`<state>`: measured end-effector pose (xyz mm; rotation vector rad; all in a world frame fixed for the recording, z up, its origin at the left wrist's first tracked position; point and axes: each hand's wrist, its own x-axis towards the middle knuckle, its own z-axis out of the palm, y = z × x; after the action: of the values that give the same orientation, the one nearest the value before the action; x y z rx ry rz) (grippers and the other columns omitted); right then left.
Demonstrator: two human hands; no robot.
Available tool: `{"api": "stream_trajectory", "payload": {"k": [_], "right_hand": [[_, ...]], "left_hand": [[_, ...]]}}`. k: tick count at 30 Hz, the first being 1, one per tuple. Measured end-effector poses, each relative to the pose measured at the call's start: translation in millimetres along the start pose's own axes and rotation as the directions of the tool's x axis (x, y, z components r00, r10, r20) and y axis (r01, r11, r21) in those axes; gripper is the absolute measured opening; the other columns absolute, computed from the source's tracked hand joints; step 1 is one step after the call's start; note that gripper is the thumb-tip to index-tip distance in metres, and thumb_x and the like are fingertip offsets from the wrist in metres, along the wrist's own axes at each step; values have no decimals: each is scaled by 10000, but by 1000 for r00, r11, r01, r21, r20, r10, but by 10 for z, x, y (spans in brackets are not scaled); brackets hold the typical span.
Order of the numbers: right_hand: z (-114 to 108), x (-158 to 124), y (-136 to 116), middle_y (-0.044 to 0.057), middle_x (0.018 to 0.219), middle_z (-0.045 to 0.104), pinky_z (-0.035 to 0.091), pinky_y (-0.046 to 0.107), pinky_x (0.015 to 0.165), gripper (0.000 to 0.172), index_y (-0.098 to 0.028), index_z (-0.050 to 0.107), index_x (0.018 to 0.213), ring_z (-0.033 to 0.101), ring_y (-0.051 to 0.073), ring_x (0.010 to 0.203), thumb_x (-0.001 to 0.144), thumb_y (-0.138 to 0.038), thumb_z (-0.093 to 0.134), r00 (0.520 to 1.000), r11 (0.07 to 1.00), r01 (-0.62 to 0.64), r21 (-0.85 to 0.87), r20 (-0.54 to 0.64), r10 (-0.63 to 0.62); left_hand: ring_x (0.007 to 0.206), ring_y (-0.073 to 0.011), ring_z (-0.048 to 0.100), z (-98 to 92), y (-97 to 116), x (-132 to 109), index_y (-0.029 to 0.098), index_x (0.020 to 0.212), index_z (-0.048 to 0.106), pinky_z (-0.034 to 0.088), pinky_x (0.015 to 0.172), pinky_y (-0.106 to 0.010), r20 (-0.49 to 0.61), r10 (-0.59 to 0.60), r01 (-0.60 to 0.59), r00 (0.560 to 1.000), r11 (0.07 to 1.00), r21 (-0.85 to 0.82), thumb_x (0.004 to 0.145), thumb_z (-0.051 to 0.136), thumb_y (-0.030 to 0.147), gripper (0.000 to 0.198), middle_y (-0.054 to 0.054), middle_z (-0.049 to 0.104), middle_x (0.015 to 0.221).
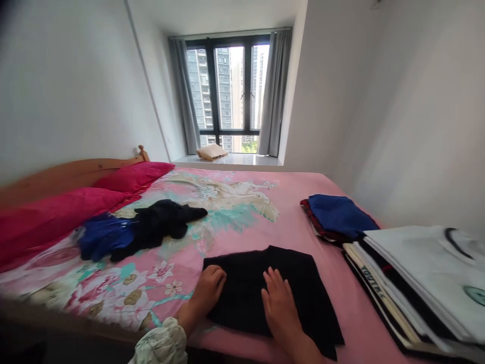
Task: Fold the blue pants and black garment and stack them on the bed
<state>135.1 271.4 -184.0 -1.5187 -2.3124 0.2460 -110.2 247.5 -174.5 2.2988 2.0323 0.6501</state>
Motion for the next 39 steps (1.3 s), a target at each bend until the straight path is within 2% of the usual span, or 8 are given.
{"api": "stream_trajectory", "payload": {"k": [5,8,17,20,24,30,36,39], "right_hand": [[255,457,-650,72,1461,383,224,437,1141,490,-153,458,1358,278,211,1380,939,-319,267,958,964,241,114,132,-255],[504,649,-535,50,1479,347,141,525,1140,507,-216,418,1385,254,234,1389,933,-402,287,922,953,286,99,244,-302],[712,758,1357,109,1511,275,43,630,1092,748,-195,328,1428,193,294,1404,826,-639,343,975,957,-204,-206,46,218],[544,752,1357,126,1521,245,21,609,1099,745,-161,302,1438,145,287,1415,846,-614,320,954,937,-275,-218,56,293],[276,719,816,154,1532,190,46,652,1068,739,-123,287,1441,104,328,1415,872,-594,279,902,899,-396,-187,104,419],[113,168,375,36,1500,322,49,566,1114,564,-280,398,1386,211,231,1402,915,-552,249,982,1000,-5,15,188,2],[93,-604,1392,124,1406,457,216,549,1092,561,-169,504,1300,358,279,1330,874,-497,345,933,937,-348,19,-95,348],[86,-1061,1829,178,1250,578,369,461,1035,552,-113,557,1205,494,284,1208,863,-502,364,890,912,-342,228,-233,392]], "left_hand": [[1173,-222,524,119,-41,76,198,1108,624,361,1061,-439,33,10,-11,999,999,52,864,415,163,323,-80,628,1191],[1363,-307,309,270,-151,-24,196,1361,439,213,1114,-579,93,-54,47,994,996,73,864,455,383,531,-115,406,1453],[1429,-307,74,346,-239,-6,311,1443,269,31,1088,-656,279,-209,206,937,978,41,798,462,571,722,-84,116,1556],[1428,-294,102,329,-218,32,296,1438,285,44,1091,-645,279,-217,200,935,976,89,801,477,503,697,-79,154,1550],[1428,-268,129,376,-247,42,289,1430,305,79,1094,-628,236,-201,174,951,976,131,826,451,482,651,-75,196,1543],[1418,-267,180,426,-287,74,277,1407,356,125,1094,-615,158,-168,143,973,977,156,845,464,462,602,-85,256,1528],[1392,-272,258,379,-445,-139,238,1328,477,282,1093,-531,-27,-113,112,993,993,-28,873,460,429,493,-100,325,1500],[1364,-257,323,316,-572,-470,244,1300,501,339,1093,-465,-109,-42,27,993,990,-141,880,464,403,451,-83,329,1493]]}}
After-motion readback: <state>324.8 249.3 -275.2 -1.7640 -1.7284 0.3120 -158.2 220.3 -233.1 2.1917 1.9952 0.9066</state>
